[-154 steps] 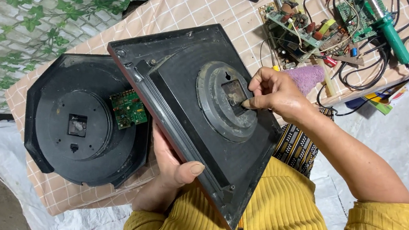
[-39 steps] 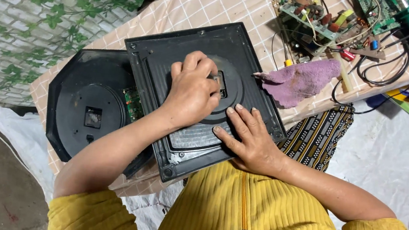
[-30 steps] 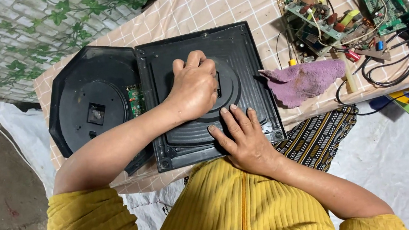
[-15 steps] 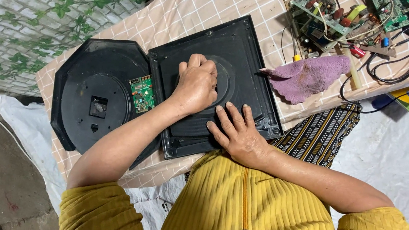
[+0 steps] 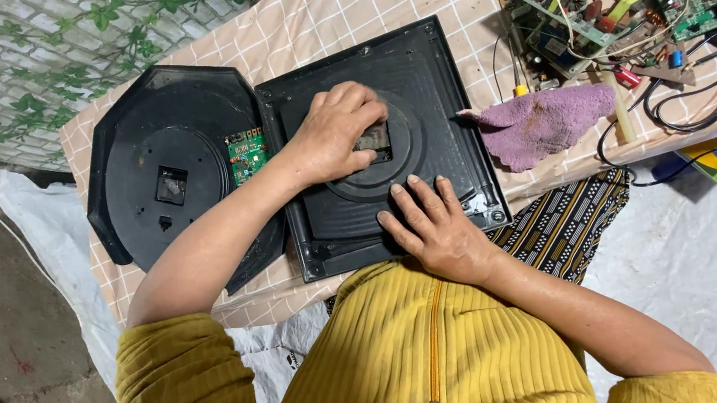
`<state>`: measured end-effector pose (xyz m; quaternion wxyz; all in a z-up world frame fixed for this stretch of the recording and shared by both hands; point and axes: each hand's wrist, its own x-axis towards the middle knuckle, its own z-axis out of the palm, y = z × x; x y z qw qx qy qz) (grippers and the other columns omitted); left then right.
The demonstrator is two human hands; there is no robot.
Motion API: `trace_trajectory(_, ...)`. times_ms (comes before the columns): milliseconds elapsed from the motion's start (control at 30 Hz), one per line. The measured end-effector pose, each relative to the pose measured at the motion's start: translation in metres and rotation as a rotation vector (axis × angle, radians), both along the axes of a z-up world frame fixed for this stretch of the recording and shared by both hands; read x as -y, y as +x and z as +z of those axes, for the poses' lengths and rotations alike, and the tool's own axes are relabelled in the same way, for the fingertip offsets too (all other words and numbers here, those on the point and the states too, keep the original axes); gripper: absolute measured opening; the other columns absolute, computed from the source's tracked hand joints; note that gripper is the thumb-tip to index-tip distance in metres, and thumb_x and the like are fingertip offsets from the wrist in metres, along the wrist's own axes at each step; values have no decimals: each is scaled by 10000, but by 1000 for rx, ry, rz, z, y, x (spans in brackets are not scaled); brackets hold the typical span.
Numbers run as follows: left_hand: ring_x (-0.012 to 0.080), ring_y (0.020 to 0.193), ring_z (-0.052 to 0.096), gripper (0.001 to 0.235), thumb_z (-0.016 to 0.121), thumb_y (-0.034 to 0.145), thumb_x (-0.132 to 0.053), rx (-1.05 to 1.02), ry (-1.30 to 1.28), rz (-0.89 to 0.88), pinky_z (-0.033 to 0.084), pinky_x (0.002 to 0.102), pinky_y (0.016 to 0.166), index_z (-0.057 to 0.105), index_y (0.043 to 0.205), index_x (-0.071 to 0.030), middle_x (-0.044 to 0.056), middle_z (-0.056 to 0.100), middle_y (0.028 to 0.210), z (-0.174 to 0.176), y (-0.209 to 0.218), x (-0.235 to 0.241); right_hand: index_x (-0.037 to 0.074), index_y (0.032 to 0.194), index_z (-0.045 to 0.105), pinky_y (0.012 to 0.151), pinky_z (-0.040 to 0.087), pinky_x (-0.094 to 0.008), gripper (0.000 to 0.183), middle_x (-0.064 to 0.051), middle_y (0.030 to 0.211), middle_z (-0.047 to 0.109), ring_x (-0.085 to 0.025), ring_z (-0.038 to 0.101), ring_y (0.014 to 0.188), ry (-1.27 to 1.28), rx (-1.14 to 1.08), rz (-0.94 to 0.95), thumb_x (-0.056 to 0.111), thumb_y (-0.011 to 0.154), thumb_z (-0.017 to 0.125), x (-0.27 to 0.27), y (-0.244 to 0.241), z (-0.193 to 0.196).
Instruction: The person uses a screwdriver to pry and remove a small component from the center of a black plastic housing. They then wipe the area with a cloth and use their fingers to clean the recess before placing a small electronic part into the housing.
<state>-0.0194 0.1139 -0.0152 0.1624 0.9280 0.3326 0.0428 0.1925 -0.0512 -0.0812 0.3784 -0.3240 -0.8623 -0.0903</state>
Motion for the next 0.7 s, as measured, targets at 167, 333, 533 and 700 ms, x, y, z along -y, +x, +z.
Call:
trace_trajectory(167, 459, 1362, 432, 778, 869, 772, -296, -56, -130, 43, 406, 602, 1039, 470, 1410, -96, 214, 500, 1396, 1, 15, -10, 91, 1354, 635, 1015, 426, -689, 374, -304, 1409, 587, -542, 573, 1263, 15, -24, 22, 184, 1041, 454, -1, 16, -4)
trace_trajectory(333, 454, 1190, 549, 852, 882, 714, -359, -104, -114, 47, 482, 599, 895, 460, 1409, -104, 190, 587, 1251, 6, 27, -10, 129, 1364, 643, 1044, 432, -655, 403, -269, 1431, 592, -510, 579, 1278, -3, -53, 34, 236, 1056, 404, -1, 32, -8)
trace_trajectory(533, 358, 937, 587, 843, 857, 523, -558, -93, 35, 100, 460, 518, 725, 500, 1202, -207, 79, 624, 981, -1, 38, -16, 153, 1346, 677, 1109, 377, -627, 414, -235, 1415, 620, -462, 598, 1277, 4, -81, 13, 255, 980, 512, -1, 44, 1)
trace_trajectory(700, 457, 920, 626, 725, 791, 621, -467, -57, -59, 146, 492, 558, 708, 566, 1250, -185, 162, 663, 1042, 10, 39, -11, 179, 1326, 723, 1097, 330, -672, 466, -236, 1385, 647, -447, 618, 1237, -8, -94, -229, 258, 873, 644, 8, 53, 22)
